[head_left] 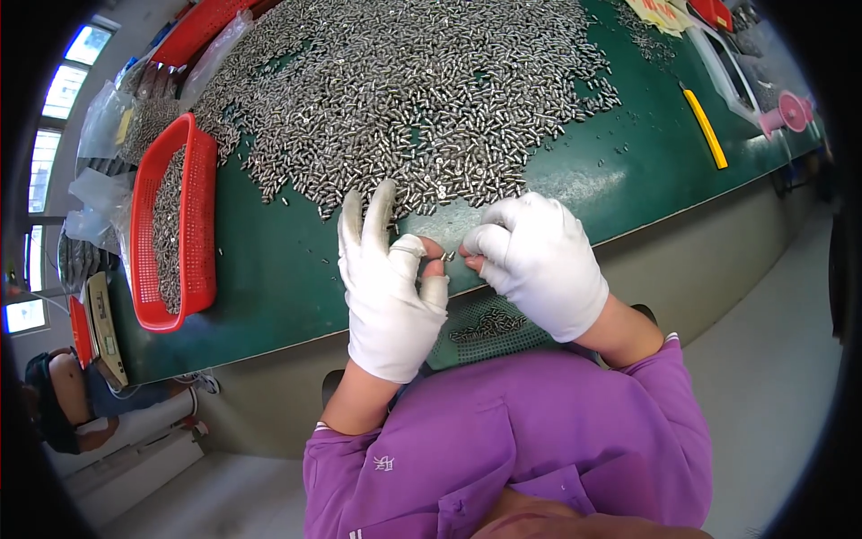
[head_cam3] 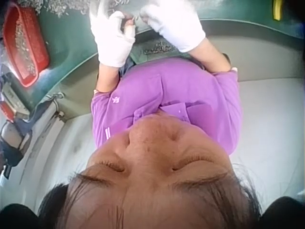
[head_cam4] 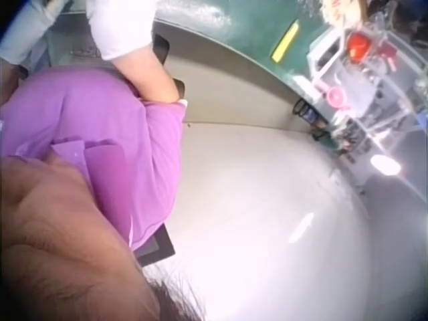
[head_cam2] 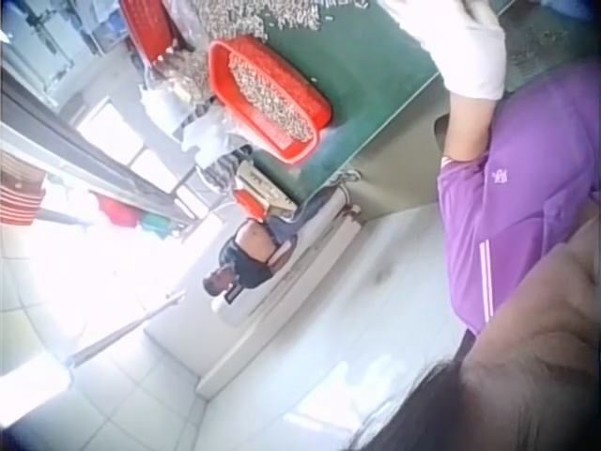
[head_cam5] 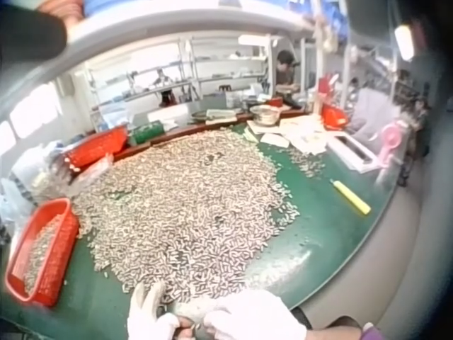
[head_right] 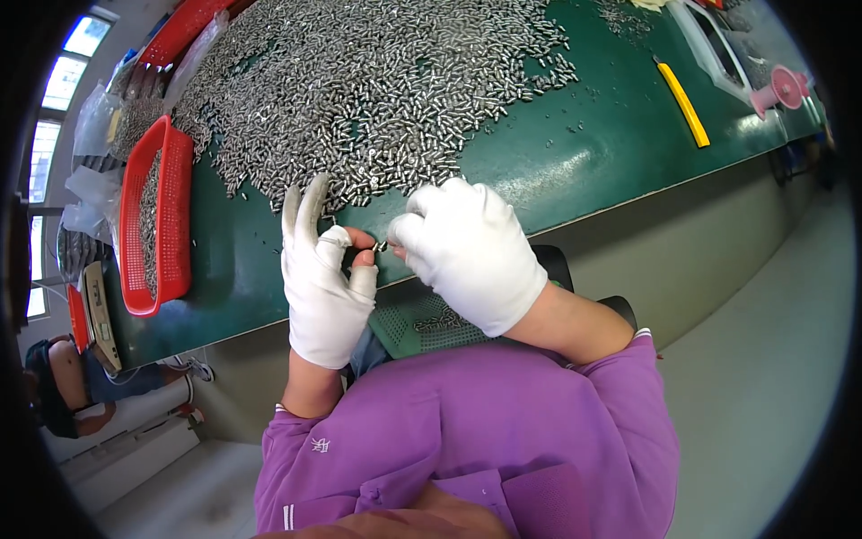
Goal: Inspecting and sorting a large quantity of small metal pins on a workbench.
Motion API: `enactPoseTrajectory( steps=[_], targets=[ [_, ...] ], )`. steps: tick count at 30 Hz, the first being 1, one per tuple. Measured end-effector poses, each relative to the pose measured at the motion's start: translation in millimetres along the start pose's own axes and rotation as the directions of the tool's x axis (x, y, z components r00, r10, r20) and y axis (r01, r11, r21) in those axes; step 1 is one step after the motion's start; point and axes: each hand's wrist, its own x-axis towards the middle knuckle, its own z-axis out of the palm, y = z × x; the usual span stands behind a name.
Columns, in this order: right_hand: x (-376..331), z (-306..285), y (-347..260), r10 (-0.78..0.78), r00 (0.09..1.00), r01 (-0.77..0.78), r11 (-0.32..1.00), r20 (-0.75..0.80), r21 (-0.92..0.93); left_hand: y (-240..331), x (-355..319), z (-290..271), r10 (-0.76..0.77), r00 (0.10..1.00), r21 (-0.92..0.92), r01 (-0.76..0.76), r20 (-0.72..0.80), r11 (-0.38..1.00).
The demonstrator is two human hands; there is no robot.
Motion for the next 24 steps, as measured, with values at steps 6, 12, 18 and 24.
enactPoseTrajectory(
  steps=[6,12,18,24],
  targets=[
    [4.7,3.2,-4.0,0.017,0.999,-0.018,0.999,0.027,0.037,-2.1,0.4,1.8,-0.011,1.000,0.007,0.012,-0.009,1.000],
    [6.8,7.2,-6.6,0.044,0.999,-0.045,0.998,0.014,0.049,-4.4,-0.4,2.4,0.000,1.000,-0.002,0.000,-0.019,1.000],
    [8.9,9.3,-9.6,0.060,0.998,-0.061,0.998,0.024,0.034,-2.8,1.7,-0.5,-0.017,1.000,-0.022,0.017,0.022,1.000],
    [7.4,8.9,-10.7,0.053,0.998,-0.057,0.991,0.037,0.117,-2.3,-1.0,-2.7,-0.027,0.999,-0.035,0.028,0.035,0.999]
  ],
)
